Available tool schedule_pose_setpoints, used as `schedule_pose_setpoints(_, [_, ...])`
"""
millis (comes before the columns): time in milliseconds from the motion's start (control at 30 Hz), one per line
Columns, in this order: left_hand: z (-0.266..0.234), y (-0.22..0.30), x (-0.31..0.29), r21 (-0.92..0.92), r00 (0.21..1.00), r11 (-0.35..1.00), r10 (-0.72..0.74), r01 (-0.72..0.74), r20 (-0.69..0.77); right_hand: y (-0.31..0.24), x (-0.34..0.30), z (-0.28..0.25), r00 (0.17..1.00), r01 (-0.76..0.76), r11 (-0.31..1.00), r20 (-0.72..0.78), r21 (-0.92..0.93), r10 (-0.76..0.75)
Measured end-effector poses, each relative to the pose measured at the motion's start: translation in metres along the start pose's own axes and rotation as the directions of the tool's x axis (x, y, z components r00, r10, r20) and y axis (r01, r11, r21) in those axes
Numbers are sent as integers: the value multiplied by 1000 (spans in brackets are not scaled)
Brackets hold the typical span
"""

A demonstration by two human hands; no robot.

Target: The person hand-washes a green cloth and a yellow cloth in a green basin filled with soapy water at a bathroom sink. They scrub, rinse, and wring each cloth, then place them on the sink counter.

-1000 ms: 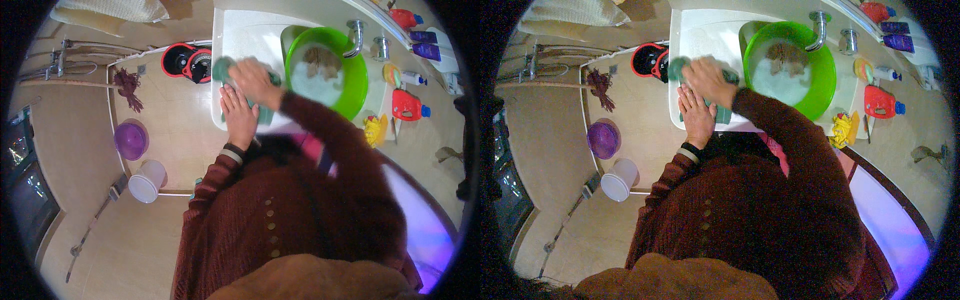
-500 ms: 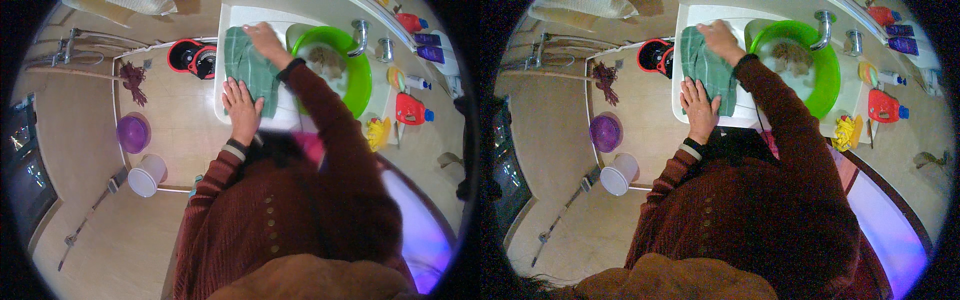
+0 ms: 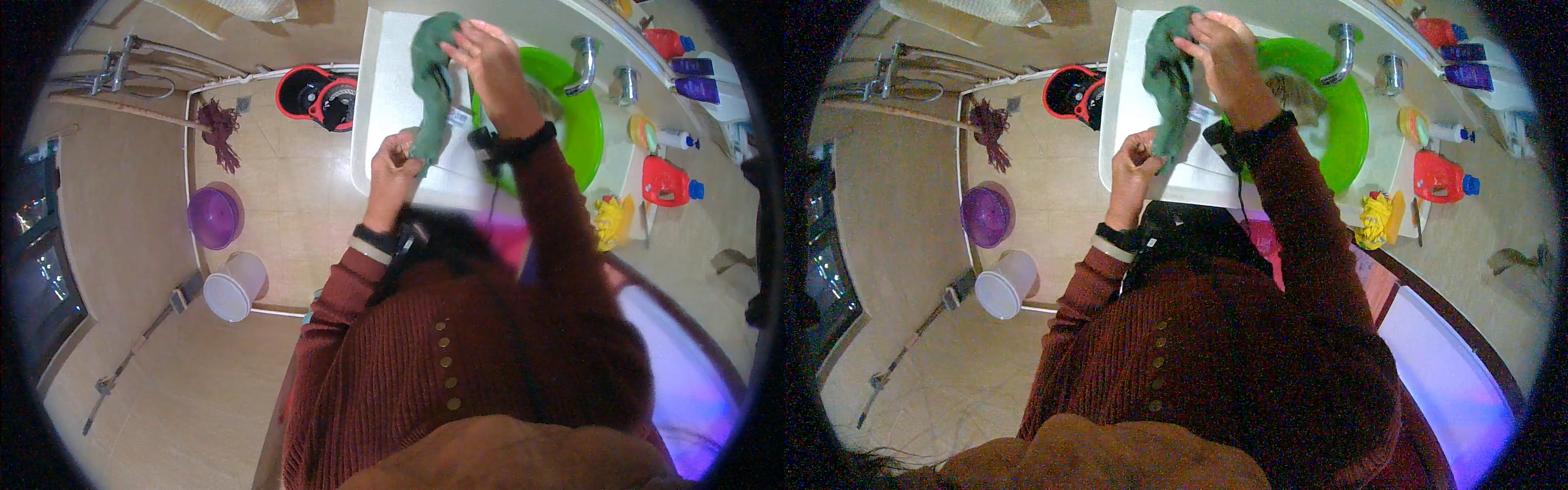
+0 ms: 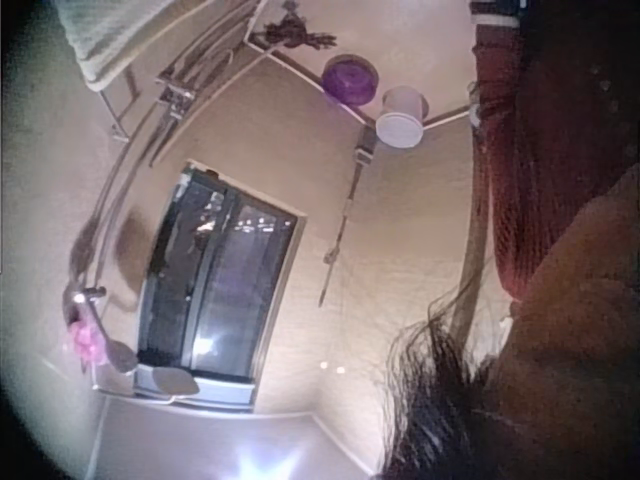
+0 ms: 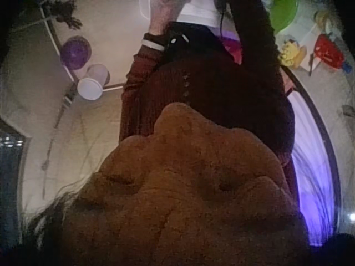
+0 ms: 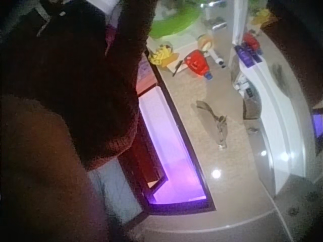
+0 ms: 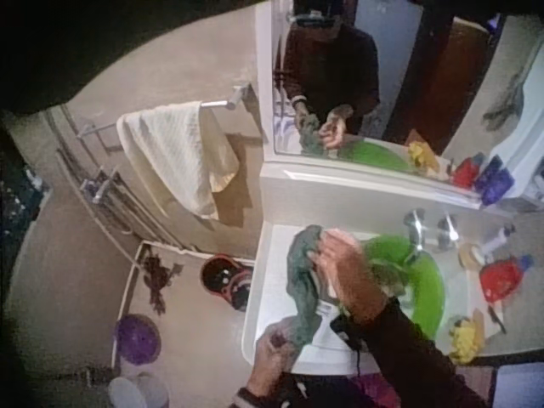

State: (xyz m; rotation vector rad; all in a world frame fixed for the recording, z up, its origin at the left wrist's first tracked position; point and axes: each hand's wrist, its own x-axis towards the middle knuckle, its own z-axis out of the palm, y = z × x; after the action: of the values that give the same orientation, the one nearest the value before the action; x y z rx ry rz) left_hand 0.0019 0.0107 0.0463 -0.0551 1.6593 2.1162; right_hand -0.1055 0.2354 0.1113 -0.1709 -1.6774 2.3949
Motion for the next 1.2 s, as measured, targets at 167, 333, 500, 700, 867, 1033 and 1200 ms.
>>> schedule_pose_setpoints(167, [-18, -1, -16, 572, 959, 817, 215, -74, -184, 69, 43, 16, 996, 52, 685, -11, -727, -88])
schedule_pose_setpoints(333, [-5, -23, 4, 930, 872, 312, 490, -194, 17, 131, 33, 40, 982, 172, -56, 176, -983, -74])
schedule_pose_setpoints(500, [6, -34, 16, 995, 934, 79, 355, -63, 31, 104, -33, 30, 897, 409, 171, 429, -896, 104])
schedule_pose_setpoints(700, [0, -37, 16, 992, 934, 25, 339, -128, 112, 83, -122, 32, 739, 673, 86, 667, -734, -90])
schedule_pose_setpoints(867, [5, -40, 20, 997, 982, -51, 180, -56, 65, 132, -43, 45, 860, 510, 164, 500, -844, -101])
schedule_pose_setpoints(1033, [2, -39, 17, 991, 960, -26, 247, -130, 133, 93, -76, 34, 820, 572, 289, 535, -768, -203])
schedule_pose_setpoints(1200, [0, -39, 17, 983, 940, 78, 313, -166, 133, 101, -97, 32, 711, 695, 204, 701, -689, -54])
